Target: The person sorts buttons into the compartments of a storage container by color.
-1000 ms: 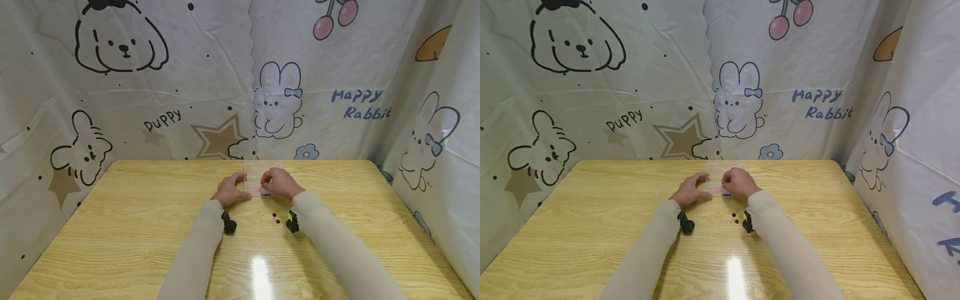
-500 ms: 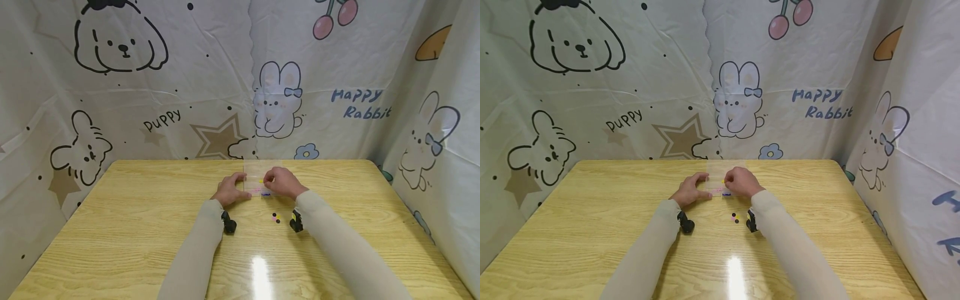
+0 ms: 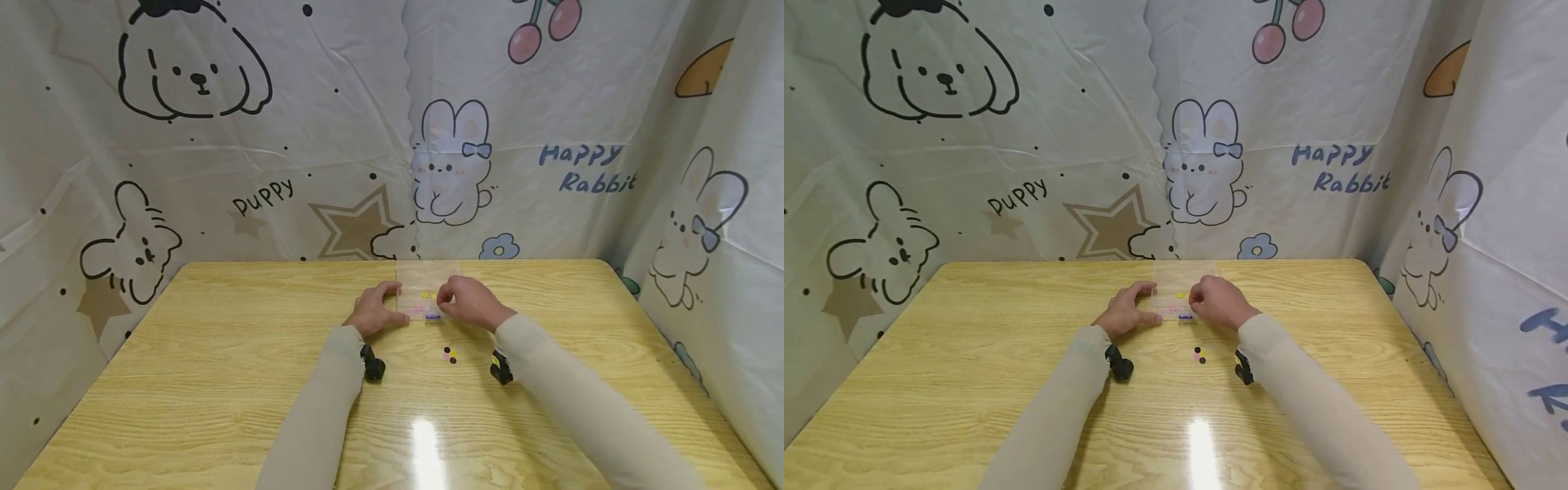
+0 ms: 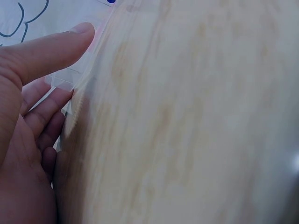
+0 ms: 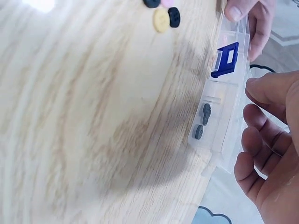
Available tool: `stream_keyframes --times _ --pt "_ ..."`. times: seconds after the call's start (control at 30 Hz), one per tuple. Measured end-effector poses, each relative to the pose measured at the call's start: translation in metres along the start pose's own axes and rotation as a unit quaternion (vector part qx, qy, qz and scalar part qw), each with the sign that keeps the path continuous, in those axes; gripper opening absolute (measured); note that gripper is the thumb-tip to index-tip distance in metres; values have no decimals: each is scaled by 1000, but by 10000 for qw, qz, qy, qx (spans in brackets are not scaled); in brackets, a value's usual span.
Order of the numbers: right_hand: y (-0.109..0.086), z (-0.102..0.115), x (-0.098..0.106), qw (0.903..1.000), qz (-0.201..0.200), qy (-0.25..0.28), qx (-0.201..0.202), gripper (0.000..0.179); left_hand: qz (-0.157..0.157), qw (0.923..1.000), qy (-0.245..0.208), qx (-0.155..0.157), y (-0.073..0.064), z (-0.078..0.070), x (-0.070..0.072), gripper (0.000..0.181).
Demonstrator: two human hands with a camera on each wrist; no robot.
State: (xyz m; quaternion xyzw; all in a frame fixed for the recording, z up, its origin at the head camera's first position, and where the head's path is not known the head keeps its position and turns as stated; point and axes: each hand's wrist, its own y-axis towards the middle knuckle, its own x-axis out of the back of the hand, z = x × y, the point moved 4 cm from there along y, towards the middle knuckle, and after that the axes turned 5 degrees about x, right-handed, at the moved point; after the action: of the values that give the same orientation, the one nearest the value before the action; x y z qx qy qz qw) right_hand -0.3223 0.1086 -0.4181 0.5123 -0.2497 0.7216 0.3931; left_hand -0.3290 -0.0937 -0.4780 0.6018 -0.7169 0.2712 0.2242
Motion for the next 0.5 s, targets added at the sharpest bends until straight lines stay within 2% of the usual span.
stream_keyframes --times 0.5 --pt "-25 6 1 9985 25 -47 542 9 25 10000 -17 -35 -2 0 1 76"
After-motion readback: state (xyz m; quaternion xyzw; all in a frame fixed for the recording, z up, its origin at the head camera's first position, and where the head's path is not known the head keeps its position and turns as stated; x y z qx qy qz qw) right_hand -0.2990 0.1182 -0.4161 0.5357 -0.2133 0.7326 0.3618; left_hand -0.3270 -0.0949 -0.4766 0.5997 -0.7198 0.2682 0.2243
